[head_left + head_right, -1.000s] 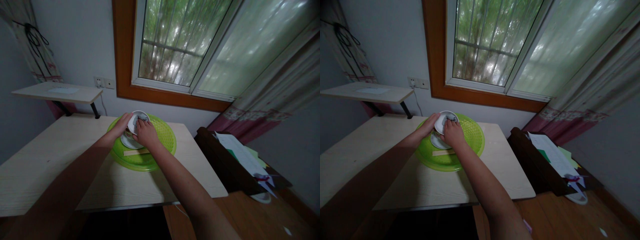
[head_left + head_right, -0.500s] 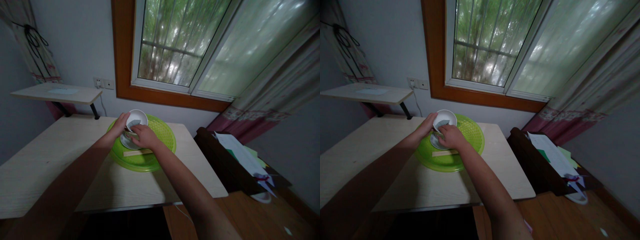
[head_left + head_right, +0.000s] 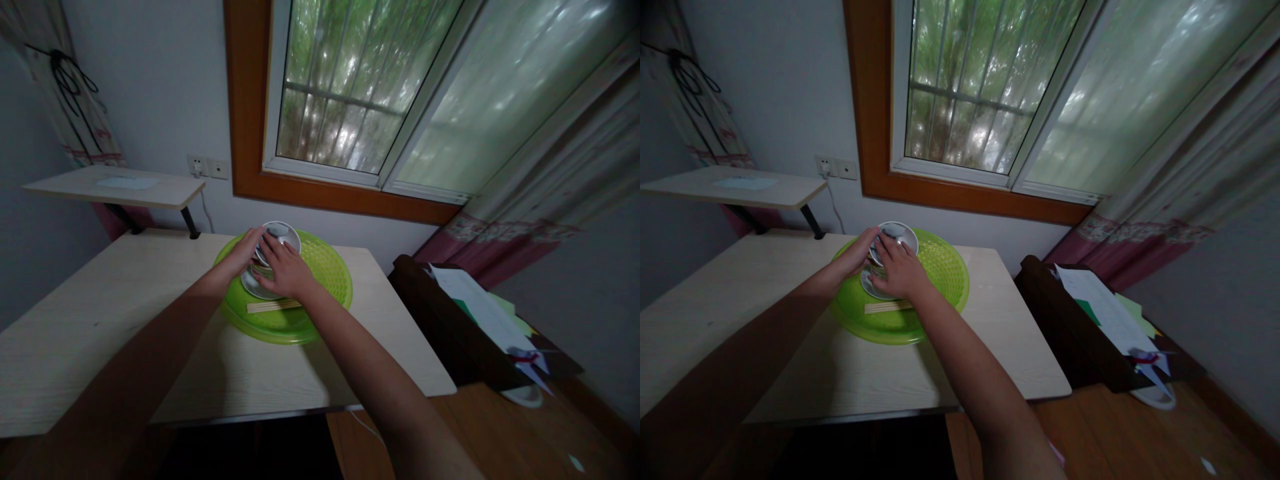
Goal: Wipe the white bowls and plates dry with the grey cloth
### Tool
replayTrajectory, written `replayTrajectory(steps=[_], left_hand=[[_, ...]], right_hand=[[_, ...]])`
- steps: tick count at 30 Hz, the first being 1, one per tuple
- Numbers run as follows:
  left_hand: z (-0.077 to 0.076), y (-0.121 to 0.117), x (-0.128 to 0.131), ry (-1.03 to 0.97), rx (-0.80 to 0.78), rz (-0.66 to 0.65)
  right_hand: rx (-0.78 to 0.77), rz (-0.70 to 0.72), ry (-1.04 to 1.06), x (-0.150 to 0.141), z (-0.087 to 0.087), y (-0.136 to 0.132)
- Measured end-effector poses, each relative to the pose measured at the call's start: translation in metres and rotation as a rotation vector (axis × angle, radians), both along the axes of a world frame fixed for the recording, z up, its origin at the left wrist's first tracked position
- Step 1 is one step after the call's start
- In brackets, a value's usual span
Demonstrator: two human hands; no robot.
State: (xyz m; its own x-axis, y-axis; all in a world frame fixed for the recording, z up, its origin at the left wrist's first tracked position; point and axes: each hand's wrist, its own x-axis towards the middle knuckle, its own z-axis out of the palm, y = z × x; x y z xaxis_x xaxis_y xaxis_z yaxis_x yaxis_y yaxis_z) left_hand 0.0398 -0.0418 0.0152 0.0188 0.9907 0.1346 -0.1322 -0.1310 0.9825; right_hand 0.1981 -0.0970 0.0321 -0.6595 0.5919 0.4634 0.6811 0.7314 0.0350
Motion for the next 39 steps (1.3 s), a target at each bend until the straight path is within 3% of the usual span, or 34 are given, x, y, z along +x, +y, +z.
replayTrajectory(steps=[4, 11, 16, 21, 29, 39], left_hand=[[0.003, -0.002, 0.002, -0.013, -0.016, -0.01], [0.013, -0.009, 0.0, 0.123, 0.128, 0.043], [0.011, -0.006, -0.002, 0.03, 0.077, 0.033], [0.008, -0.004, -0.004, 0.006, 0.051, 0.069], [0.021, -0.016, -0.005, 0.066, 0.033, 0.133], [0.014, -0.008, -0.01, 0.203, 0.122, 0.192]], right_hand=[[0.038, -0.078, 0.008, 0.001, 0.001, -0.001], [0.079, -0.214, 0.037, 0.003, 0.006, -0.002], [0.087, -0.272, 0.039, 0.003, 0.005, -0.001], [0.101, -0.3, 0.043, 0.001, 0.007, -0.003], [0.133, -0.324, 0.012, 0.0, 0.008, -0.003], [0.057, -0.294, -0.058, 0.0, 0.011, -0.005]])
